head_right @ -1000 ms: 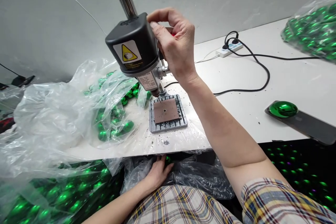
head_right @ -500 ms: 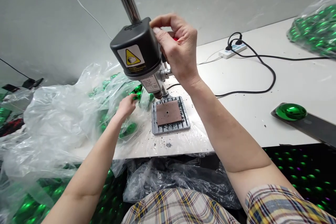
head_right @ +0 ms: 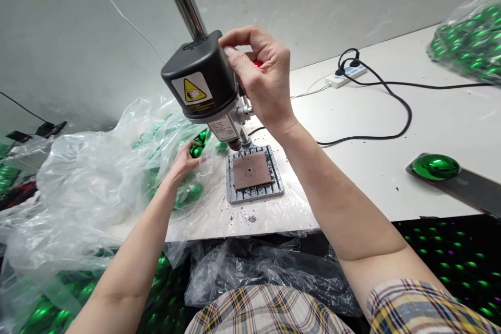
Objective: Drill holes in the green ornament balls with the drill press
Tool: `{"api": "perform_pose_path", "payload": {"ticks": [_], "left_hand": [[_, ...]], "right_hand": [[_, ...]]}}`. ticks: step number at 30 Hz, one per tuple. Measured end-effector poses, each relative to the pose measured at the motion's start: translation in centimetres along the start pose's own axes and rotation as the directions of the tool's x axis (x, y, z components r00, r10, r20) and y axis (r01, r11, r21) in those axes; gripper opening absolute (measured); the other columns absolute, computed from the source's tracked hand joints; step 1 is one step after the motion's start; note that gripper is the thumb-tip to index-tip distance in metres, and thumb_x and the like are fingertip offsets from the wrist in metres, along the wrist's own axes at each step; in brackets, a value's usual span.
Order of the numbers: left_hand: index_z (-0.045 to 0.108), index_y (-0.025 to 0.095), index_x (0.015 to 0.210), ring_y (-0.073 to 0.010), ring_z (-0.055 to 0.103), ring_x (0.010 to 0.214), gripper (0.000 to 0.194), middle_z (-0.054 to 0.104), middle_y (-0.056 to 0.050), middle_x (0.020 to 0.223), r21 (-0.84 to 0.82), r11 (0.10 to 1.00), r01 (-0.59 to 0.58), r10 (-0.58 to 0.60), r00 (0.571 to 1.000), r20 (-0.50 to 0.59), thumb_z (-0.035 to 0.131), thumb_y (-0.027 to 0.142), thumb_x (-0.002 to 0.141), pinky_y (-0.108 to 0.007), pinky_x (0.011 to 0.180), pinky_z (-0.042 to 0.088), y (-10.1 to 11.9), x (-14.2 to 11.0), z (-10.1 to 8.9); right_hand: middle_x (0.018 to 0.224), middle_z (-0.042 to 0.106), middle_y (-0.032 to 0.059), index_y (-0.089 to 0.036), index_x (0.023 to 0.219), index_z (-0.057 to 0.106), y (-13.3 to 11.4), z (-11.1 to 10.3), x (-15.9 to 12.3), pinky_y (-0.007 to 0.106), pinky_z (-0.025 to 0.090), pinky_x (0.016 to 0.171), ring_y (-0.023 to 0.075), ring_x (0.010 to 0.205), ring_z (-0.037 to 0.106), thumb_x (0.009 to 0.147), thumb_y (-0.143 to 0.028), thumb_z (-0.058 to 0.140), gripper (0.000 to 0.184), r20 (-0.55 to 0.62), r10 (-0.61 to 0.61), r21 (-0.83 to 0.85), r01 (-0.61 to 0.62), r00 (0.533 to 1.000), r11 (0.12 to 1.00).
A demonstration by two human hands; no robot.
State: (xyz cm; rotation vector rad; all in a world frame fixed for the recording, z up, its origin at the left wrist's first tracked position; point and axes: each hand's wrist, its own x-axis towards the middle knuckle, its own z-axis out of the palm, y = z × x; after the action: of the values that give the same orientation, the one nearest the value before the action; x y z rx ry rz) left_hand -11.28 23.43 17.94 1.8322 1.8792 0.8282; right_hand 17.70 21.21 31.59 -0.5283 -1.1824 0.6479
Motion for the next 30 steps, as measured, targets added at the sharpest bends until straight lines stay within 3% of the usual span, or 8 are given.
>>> {"api": "perform_pose_path", "payload": {"ticks": [3, 6, 11, 15, 18, 21, 25, 30], "left_hand": [[0.065, 0.018, 0.097, -0.0217, 0.057, 0.079, 0.054, 0.058, -0.001, 0.077, -0.245, 0.952, 0.185, -0.196, 0.98, -0.021, 0.091, 0.037, 0.054, -0.03, 0.067, 0.044, 0.6, -0.1, -1.2], [0.064, 0.02, 0.104, -0.0216, 0.062, 0.08, 0.043, 0.065, -0.006, 0.089, -0.562, 0.757, 0.334, -0.32, 0.939, 0.128, 0.08, 0.043, 0.072, -0.029, 0.062, 0.046, 2.0, -0.3, -2.2], [0.063, 0.018, 0.113, -0.0264, 0.067, 0.092, 0.036, 0.069, -0.015, 0.107, -0.788, 0.47, 0.399, -0.167, 0.916, 0.364, 0.064, 0.046, 0.09, -0.035, 0.067, 0.055, 5.8, -2.8, -3.1], [0.062, 0.017, 0.119, -0.0245, 0.067, 0.088, 0.045, 0.069, -0.016, 0.11, -0.811, 0.395, 0.432, -0.073, 0.895, 0.441, 0.061, 0.052, 0.091, -0.036, 0.069, 0.056, 8.0, -5.6, -2.0], [0.063, 0.015, 0.114, -0.0209, 0.068, 0.086, 0.041, 0.071, -0.014, 0.108, -0.809, 0.357, 0.467, -0.064, 0.876, 0.478, 0.069, 0.045, 0.087, -0.032, 0.072, 0.057, 8.2, -7.1, 0.4], [0.061, 0.017, 0.114, -0.0167, 0.068, 0.079, 0.048, 0.073, -0.009, 0.1, -0.836, 0.366, 0.408, -0.125, 0.912, 0.39, 0.078, 0.043, 0.078, -0.028, 0.069, 0.055, 7.3, -7.9, 3.8], [0.057, 0.021, 0.123, -0.015, 0.067, 0.078, 0.065, 0.074, -0.004, 0.096, -0.806, 0.555, 0.205, -0.141, 0.978, 0.151, 0.085, 0.045, 0.07, -0.022, 0.061, 0.046, 6.0, -8.2, 7.6], [0.06, 0.019, 0.12, -0.0187, 0.069, 0.088, 0.066, 0.075, -0.006, 0.099, -0.737, 0.658, 0.155, -0.078, 0.987, 0.138, 0.085, 0.051, 0.068, -0.028, 0.073, 0.051, 5.7, -7.9, 9.3]], "right_hand": [[0.053, 0.042, -0.0043, -0.026, 0.085, 0.064, 0.1, 0.0, -0.1, 0.029, 0.026, 0.046, 0.0107, 0.046, 0.032, 0.089, -0.044, 0.068, 0.019, -0.007, -0.009, 0.003, 0.009, 1.0, 1.0], [0.053, 0.043, -0.0044, -0.026, 0.085, 0.064, 0.2, -0.1, -0.2, 0.029, 0.023, 0.045, 0.0101, 0.044, 0.029, 0.088, -0.042, 0.07, 0.017, 0.011, -0.025, 0.027, 0.025, 1.0, 0.999], [0.053, 0.043, -0.0049, -0.027, 0.087, 0.063, 0.6, -0.3, -0.2, 0.029, 0.03, 0.047, 0.0114, 0.047, 0.035, 0.089, -0.044, 0.07, 0.019, 0.038, -0.049, 0.054, 0.047, 0.998, 0.997], [0.052, 0.041, -0.0054, -0.027, 0.089, 0.061, 0.9, -0.2, 0.0, 0.028, 0.031, 0.047, 0.0115, 0.049, 0.037, 0.09, -0.047, 0.068, 0.022, 0.05, -0.068, 0.068, 0.065, 0.996, 0.996], [0.056, 0.044, -0.005, -0.025, 0.087, 0.061, 0.8, -0.1, 0.0, 0.028, 0.03, 0.047, 0.0101, 0.048, 0.037, 0.09, -0.046, 0.067, 0.022, 0.041, -0.07, 0.042, 0.068, 0.997, 0.997], [0.062, 0.049, -0.0038, -0.025, 0.087, 0.063, 0.6, -0.1, 0.0, 0.028, 0.034, 0.049, 0.0103, 0.049, 0.042, 0.089, -0.038, 0.067, 0.014, 0.024, -0.035, 0.029, 0.035, 0.999, 0.999], [0.06, 0.049, -0.0029, -0.028, 0.084, 0.066, 0.6, -0.3, 0.1, 0.028, 0.037, 0.049, 0.0125, 0.052, 0.048, 0.086, -0.032, 0.068, 0.005, 0.039, -0.035, 0.067, 0.033, 0.999, 0.997], [0.055, 0.042, -0.0032, -0.028, 0.083, 0.065, 0.4, -0.4, 0.4, 0.028, 0.041, 0.05, 0.0146, 0.055, 0.049, 0.085, -0.03, 0.066, 0.003, 0.047, 0.0, 0.006, 0.0, 0.999, 1.0]]}}
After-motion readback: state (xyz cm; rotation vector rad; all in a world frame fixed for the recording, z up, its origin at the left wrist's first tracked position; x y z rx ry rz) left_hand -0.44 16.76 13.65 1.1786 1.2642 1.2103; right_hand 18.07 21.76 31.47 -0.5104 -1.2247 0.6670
